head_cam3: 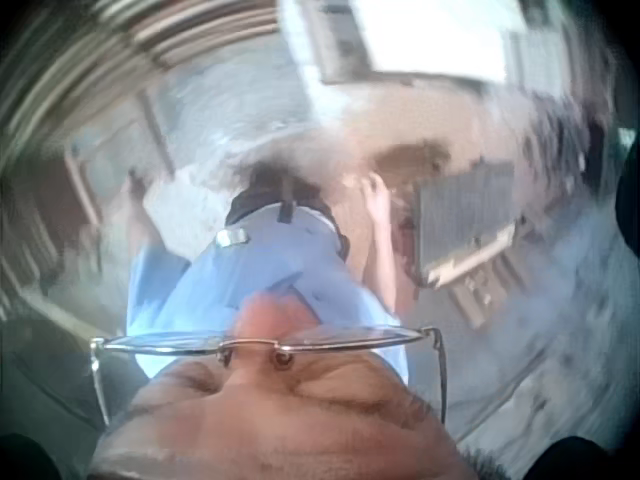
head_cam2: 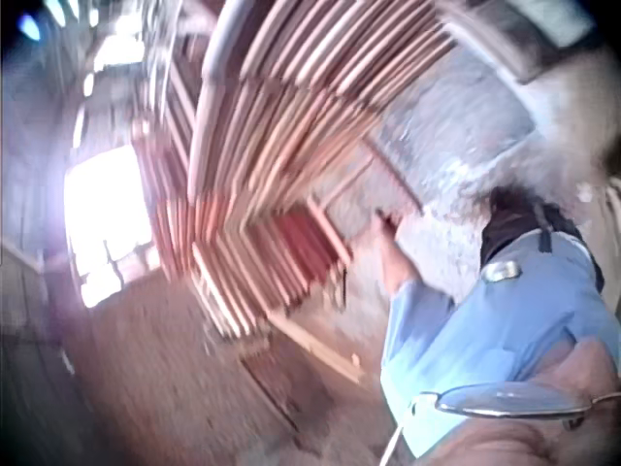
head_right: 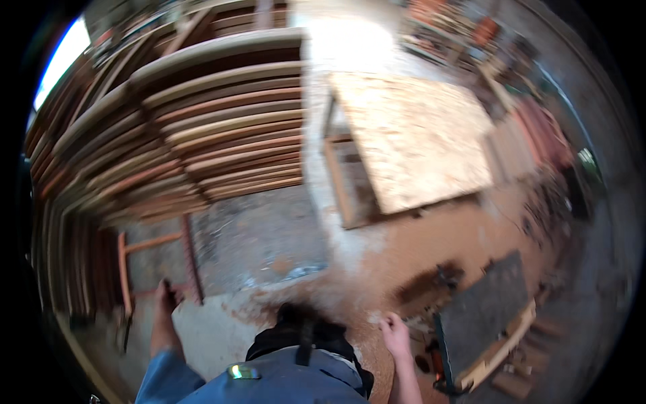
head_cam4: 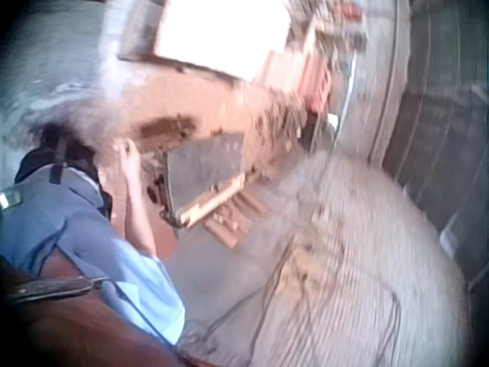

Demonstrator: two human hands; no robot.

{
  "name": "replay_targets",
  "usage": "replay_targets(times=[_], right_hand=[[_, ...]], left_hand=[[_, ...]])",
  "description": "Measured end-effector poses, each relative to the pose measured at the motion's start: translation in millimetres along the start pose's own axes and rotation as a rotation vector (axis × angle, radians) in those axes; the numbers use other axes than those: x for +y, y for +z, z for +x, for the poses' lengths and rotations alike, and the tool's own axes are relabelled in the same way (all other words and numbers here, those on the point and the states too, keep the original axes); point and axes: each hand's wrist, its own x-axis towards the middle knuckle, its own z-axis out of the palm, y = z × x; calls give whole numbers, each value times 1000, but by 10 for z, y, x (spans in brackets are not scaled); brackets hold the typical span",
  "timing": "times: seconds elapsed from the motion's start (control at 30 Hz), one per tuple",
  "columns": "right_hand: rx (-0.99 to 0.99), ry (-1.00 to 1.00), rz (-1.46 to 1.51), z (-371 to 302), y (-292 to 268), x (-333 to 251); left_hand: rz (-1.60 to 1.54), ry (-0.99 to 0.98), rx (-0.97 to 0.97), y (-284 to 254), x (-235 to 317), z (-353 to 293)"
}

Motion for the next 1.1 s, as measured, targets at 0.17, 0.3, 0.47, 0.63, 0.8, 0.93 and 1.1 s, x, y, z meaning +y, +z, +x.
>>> replay_targets(times=[0.17,0.3,0.47,0.63,0.8,0.93,1.1], right_hand=[[-5,-35,-151,129,-258,-241],[17,-39,-15,83,-347,22],[32,38,15,11,-700,209],[176,53,97,24,-1185,412],[378,187,270,189,-1632,347],[544,246,360,367,-1838,554],[793,452,367,828,-2276,131]], left_hand=[[184,229,195,-291,-222,165],[827,272,311,1549,-561,-923],[1470,328,-400,3488,-1352,-1466],[1494,807,-713,5245,-2117,-1000],[1637,1119,-948,7748,-2246,-1483],[1540,1458,-1177,10137,-2680,-1769],[1191,1857,-1249,12740,-2826,-2798]])
